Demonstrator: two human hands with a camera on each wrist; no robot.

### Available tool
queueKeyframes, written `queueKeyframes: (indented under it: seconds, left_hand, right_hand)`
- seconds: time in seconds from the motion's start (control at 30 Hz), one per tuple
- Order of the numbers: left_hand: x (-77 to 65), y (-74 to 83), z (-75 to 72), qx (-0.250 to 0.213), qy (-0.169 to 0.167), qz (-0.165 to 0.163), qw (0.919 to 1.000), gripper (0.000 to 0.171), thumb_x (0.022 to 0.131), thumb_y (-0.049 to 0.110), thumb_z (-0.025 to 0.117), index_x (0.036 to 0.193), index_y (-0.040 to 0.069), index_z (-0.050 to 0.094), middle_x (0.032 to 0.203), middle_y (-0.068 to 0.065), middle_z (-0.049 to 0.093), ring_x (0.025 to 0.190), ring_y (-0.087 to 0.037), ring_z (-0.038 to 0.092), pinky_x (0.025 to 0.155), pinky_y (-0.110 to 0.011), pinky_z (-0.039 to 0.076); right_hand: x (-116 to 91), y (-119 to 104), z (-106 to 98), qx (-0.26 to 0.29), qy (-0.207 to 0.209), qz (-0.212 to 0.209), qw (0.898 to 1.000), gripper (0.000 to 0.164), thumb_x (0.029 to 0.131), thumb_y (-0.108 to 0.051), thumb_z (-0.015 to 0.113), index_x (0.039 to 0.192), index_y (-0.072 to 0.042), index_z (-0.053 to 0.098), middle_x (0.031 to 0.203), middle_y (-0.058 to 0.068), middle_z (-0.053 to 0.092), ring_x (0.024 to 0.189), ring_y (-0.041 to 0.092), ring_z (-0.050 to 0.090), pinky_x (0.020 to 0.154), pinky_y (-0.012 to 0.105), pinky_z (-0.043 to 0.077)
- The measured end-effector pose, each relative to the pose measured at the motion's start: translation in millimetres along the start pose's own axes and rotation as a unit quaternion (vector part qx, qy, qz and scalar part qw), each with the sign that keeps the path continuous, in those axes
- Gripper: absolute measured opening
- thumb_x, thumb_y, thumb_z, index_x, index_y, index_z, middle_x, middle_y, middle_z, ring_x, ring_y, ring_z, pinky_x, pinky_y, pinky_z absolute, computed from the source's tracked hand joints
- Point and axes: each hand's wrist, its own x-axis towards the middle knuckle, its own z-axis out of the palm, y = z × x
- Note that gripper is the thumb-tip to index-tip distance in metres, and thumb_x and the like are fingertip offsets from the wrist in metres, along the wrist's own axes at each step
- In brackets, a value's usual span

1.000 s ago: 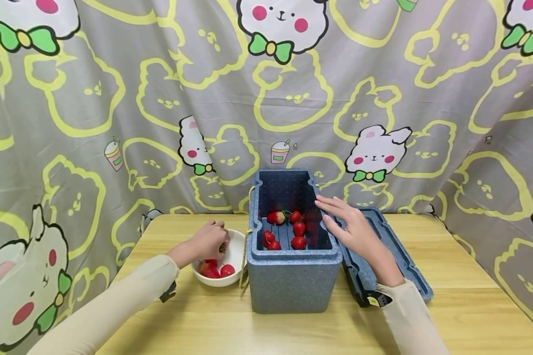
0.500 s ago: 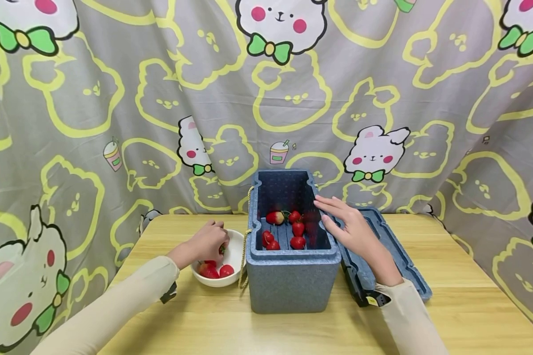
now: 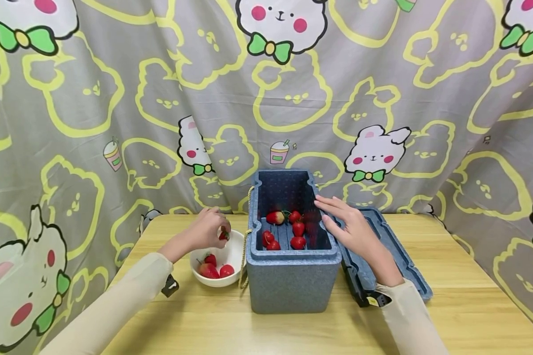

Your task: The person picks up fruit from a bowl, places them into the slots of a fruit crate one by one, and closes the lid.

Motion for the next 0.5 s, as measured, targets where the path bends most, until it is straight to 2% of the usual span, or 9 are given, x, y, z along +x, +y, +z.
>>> queueKeyframes:
  seconds: [0.13,0.27,0.5]
  left_hand:
    - [2.7,-2.0,-13.5,-0.011,0.038,-0.013,0.9991,0.017,0.067,0.017,0.087,0.081,0.015,0.078,0.08,0.004,0.072,0.08,-0.015,0.048,0.071,-0.032,0.031]
    - [6.7,-1.9,-28.7,-0.015,0.074,-0.017,0.997,0.017,0.069,0.018,0.087,0.084,0.015,0.078,0.083,0.002,0.074,0.081,-0.018,0.05,0.071,-0.035,0.036]
    - [17.6,2.5,-50.5,-0.024,0.101,-0.02,0.9944,0.016,0.075,0.022,0.085,0.087,0.015,0.077,0.085,0.002,0.074,0.085,-0.019,0.054,0.077,-0.04,0.042]
  right_hand:
    - [0,0,0,0.0,0.0,-0.001,1.0,0.039,0.1,-0.014,0.062,0.138,-0.009,0.064,0.147,0.008,0.06,0.138,0.033,0.053,0.123,0.034,0.03]
    - [0,0,0,0.001,0.0,0.0,1.0,0.038,0.1,-0.014,0.061,0.138,-0.009,0.064,0.147,0.008,0.059,0.138,0.032,0.052,0.123,0.033,0.029]
    - [-1,1,0,0.0,0.0,0.002,1.0,0.039,0.1,-0.015,0.061,0.139,-0.011,0.064,0.147,0.007,0.059,0.138,0.032,0.053,0.124,0.03,0.027]
